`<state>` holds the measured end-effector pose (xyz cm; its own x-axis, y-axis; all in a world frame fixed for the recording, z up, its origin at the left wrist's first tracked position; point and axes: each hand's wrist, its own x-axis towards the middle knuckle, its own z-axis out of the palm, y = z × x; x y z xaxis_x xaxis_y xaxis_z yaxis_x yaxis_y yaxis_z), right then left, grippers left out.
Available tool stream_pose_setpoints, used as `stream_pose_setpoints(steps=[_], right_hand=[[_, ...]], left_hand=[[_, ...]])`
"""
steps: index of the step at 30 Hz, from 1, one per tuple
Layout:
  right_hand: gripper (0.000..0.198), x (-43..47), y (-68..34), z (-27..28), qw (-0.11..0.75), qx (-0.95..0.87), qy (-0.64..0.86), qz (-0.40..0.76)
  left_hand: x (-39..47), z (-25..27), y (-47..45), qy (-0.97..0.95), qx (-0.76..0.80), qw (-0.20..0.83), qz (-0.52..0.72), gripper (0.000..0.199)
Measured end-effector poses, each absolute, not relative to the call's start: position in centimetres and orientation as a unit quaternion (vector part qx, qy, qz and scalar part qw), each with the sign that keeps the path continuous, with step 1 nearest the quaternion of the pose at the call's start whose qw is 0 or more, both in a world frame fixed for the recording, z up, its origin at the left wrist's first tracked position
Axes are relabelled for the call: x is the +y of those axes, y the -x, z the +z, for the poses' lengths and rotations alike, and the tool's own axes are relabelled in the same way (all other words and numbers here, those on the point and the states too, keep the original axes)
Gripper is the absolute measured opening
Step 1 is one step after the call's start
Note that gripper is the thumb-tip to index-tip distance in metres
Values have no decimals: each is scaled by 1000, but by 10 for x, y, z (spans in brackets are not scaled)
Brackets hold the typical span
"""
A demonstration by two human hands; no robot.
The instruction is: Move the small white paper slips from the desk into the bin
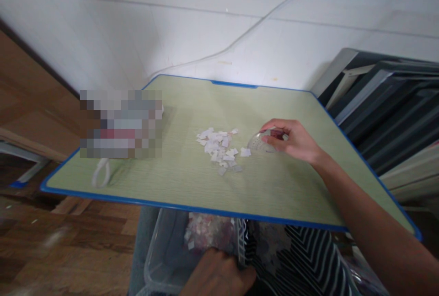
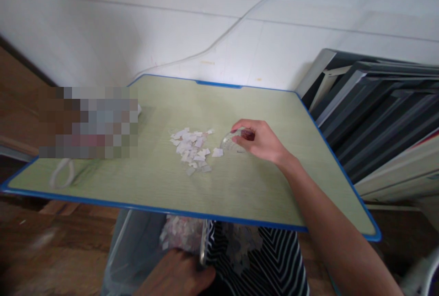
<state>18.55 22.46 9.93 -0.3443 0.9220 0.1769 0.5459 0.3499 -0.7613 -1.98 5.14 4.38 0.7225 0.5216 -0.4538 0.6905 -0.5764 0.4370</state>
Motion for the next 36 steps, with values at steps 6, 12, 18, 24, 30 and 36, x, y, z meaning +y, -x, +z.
stream_pose_setpoints(steps=[6,12,18,24,30,36], right_hand=[[15,225,-190,104,244,-772,476,344],[20,219,-195,116,70,-803,390,446],[23,211,-190,119,-37,-809,322,491],[19,208,-188,118,-55,-796,301,522],[21,209,-191,117,-73,-805,286,515],[21,209,-194,120,-67,-817,255,512]], left_hand=[[52,42,20,-880,326,302,-164,12],[51,44,21,-878,337,308,-145,12],[51,43,21,-882,336,298,-143,14],[53,39,20,-885,321,299,-153,15],[53,45,19,-874,339,307,-164,13],[52,46,19,-870,348,299,-178,13]])
